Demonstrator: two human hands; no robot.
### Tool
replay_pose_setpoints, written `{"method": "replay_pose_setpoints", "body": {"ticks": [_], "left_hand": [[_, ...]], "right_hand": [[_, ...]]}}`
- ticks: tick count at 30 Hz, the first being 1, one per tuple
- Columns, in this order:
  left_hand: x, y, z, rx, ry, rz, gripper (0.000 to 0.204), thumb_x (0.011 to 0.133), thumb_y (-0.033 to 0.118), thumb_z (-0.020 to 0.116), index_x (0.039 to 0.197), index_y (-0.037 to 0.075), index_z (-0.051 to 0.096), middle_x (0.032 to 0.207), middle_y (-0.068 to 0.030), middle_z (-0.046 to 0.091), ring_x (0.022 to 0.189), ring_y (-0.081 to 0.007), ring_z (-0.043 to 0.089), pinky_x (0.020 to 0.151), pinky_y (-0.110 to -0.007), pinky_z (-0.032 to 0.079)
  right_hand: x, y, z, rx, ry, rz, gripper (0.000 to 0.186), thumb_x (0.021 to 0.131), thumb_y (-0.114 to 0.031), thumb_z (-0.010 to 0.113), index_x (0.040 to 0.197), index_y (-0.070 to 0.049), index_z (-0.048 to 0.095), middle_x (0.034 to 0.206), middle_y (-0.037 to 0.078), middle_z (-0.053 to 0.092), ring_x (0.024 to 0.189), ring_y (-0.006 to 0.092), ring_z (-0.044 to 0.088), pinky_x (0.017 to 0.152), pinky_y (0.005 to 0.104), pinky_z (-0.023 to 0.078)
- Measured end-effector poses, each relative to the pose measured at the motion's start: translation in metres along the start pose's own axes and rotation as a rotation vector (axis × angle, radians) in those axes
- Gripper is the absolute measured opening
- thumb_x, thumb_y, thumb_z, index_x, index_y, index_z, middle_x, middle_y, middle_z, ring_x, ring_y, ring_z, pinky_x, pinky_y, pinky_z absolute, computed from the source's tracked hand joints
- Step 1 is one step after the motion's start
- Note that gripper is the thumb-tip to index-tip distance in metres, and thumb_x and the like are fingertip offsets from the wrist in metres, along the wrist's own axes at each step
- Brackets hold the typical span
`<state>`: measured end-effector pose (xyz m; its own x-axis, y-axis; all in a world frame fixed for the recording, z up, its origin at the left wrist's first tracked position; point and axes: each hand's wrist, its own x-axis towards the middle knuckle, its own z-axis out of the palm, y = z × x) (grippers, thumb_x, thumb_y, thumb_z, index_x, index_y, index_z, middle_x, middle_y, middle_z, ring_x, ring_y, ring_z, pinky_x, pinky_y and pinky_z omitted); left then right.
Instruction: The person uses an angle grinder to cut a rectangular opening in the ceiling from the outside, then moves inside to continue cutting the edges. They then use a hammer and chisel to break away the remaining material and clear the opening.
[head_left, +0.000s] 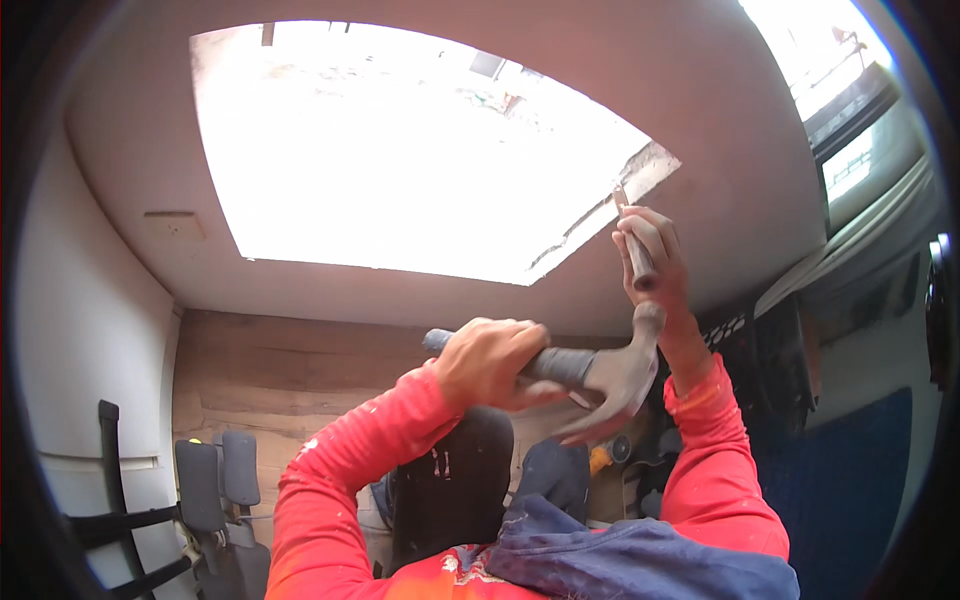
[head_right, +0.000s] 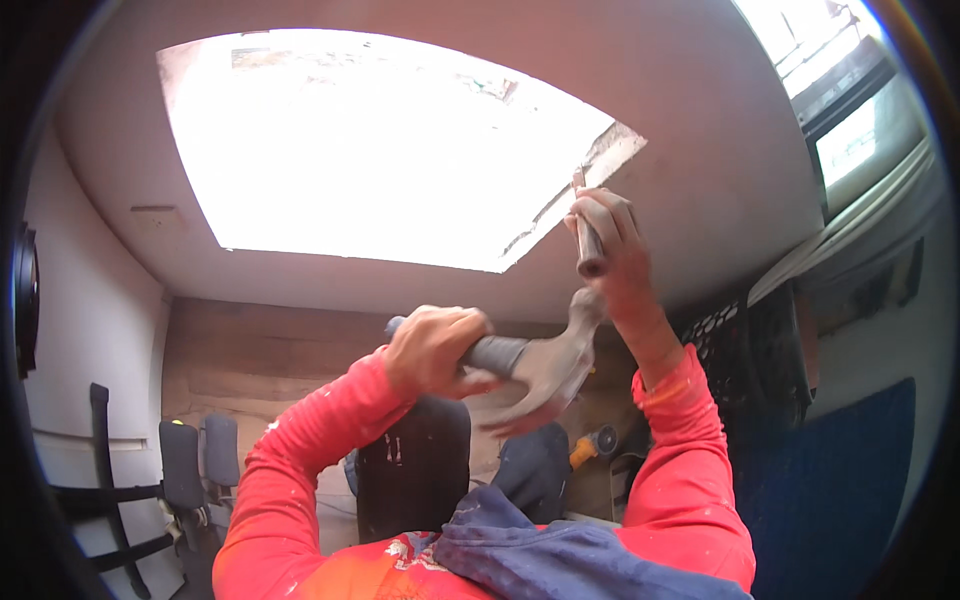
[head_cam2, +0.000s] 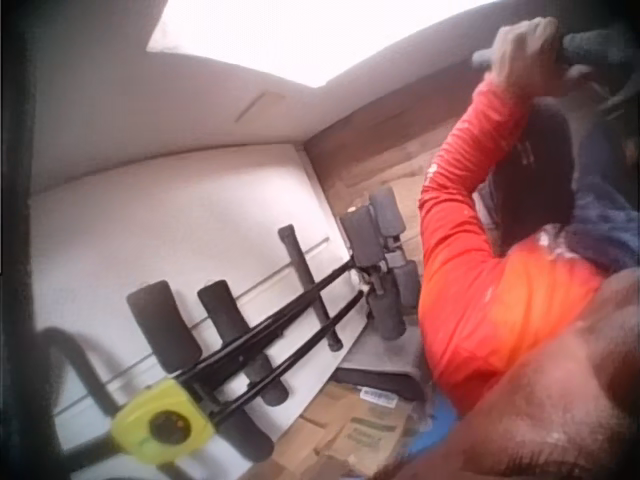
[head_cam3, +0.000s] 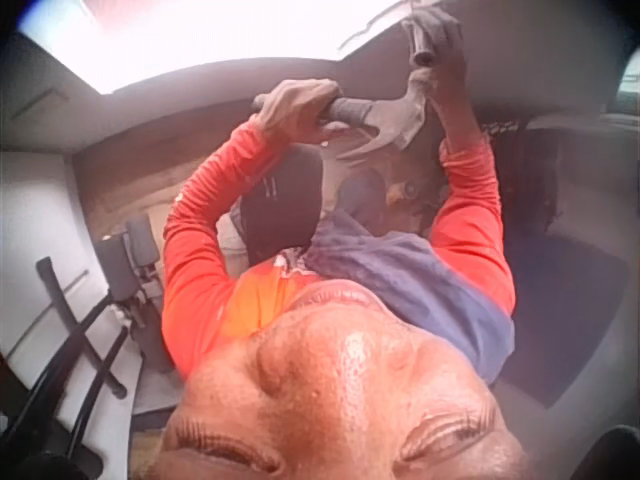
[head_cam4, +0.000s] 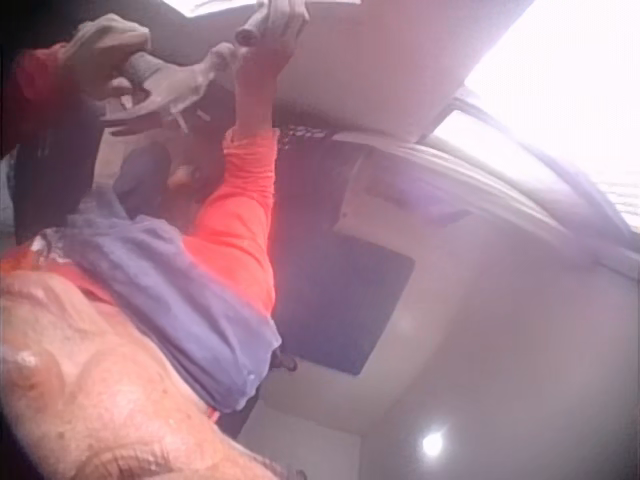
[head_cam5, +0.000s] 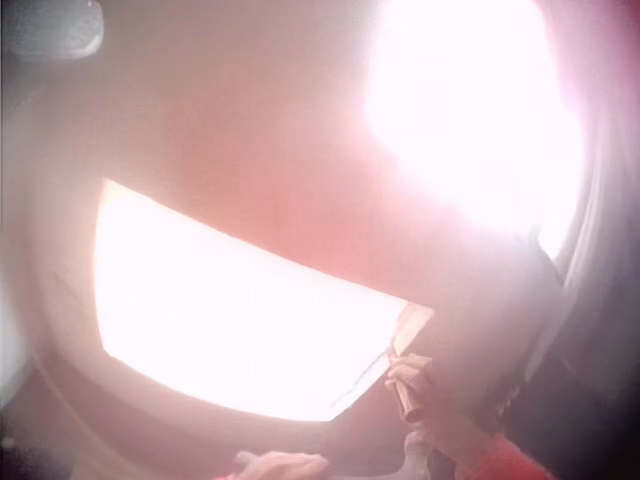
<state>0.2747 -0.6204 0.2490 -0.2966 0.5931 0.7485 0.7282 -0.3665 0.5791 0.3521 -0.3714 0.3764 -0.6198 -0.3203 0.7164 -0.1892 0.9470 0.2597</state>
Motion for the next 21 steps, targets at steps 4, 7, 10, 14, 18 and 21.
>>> {"method": "replay_pose_setpoints", "body": {"ticks": [4, 7, 10, 14, 18, 21], "left_hand": [[-0.023, 0.006, -0.002, 0.026, 0.003, -0.003, 0.053, 0.083, 0.049, 0.090, 0.085, 0.007, 0.058, 0.073, -0.0134, 0.063, 0.065, -0.0370, 0.068, 0.060, -0.047, 0.053], [-0.017, 0.003, -0.002, 0.053, 0.003, -0.026, 0.051, 0.073, 0.041, 0.094, 0.094, 0.005, 0.063, 0.075, -0.0138, 0.064, 0.066, -0.0391, 0.069, 0.060, -0.046, 0.055], [-0.008, 0.002, -0.002, 0.079, 0.035, -0.004, 0.054, 0.080, 0.048, 0.091, 0.088, 0.006, 0.058, 0.073, -0.0128, 0.061, 0.064, -0.0372, 0.067, 0.058, -0.046, 0.053], [-0.001, 0.004, 0.002, -0.024, 0.105, 0.146, 0.058, 0.079, 0.054, 0.091, 0.086, 0.006, 0.058, 0.071, -0.0109, 0.059, 0.061, -0.0348, 0.065, 0.056, -0.045, 0.052], [0.019, -0.015, 0.007, -0.203, 0.182, 0.485, 0.064, 0.072, 0.057, 0.094, 0.089, 0.005, 0.062, 0.070, -0.0095, 0.059, 0.059, -0.0332, 0.063, 0.054, -0.044, 0.051], [0.023, -0.026, 0.009, 0.076, 0.048, -0.084, 0.056, 0.085, 0.053, 0.087, 0.086, 0.004, 0.059, 0.071, -0.0153, 0.060, 0.061, -0.0396, 0.063, 0.054, -0.047, 0.051]], "right_hand": [[-0.022, -0.003, -0.009, -0.015, -0.119, 0.135, 0.036, 0.091, 0.000, 0.081, 0.123, -0.008, 0.067, 0.130, 0.013, 0.073, 0.120, 0.0353, 0.073, 0.096, 0.0423, 0.063], [-0.025, 0.002, -0.006, 0.025, -0.085, 0.163, 0.036, 0.092, -0.001, 0.081, 0.124, -0.008, 0.067, 0.130, 0.014, 0.072, 0.118, 0.0368, 0.074, 0.096, 0.0430, 0.063], [-0.020, 0.004, 0.002, -0.020, -0.085, 0.096, 0.037, 0.092, -0.002, 0.081, 0.125, -0.009, 0.066, 0.129, 0.014, 0.073, 0.116, 0.0366, 0.074, 0.096, 0.0428, 0.063], [-0.016, 0.002, 0.007, -0.121, -0.147, 0.123, 0.031, 0.094, 0.002, 0.080, 0.121, -0.007, 0.067, 0.125, 0.013, 0.073, 0.115, 0.0338, 0.075, 0.096, 0.0395, 0.065], [-0.017, 0.003, 0.007, -0.123, -0.136, 0.087, 0.032, 0.092, -0.001, 0.081, 0.121, -0.008, 0.066, 0.122, 0.013, 0.072, 0.116, 0.0348, 0.074, 0.096, 0.0415, 0.064], [-0.017, 0.005, 0.007, -0.076, -0.132, 0.083, 0.032, 0.091, -0.002, 0.081, 0.119, -0.007, 0.066, 0.120, 0.012, 0.072, 0.117, 0.0352, 0.073, 0.096, 0.0421, 0.063]]}}
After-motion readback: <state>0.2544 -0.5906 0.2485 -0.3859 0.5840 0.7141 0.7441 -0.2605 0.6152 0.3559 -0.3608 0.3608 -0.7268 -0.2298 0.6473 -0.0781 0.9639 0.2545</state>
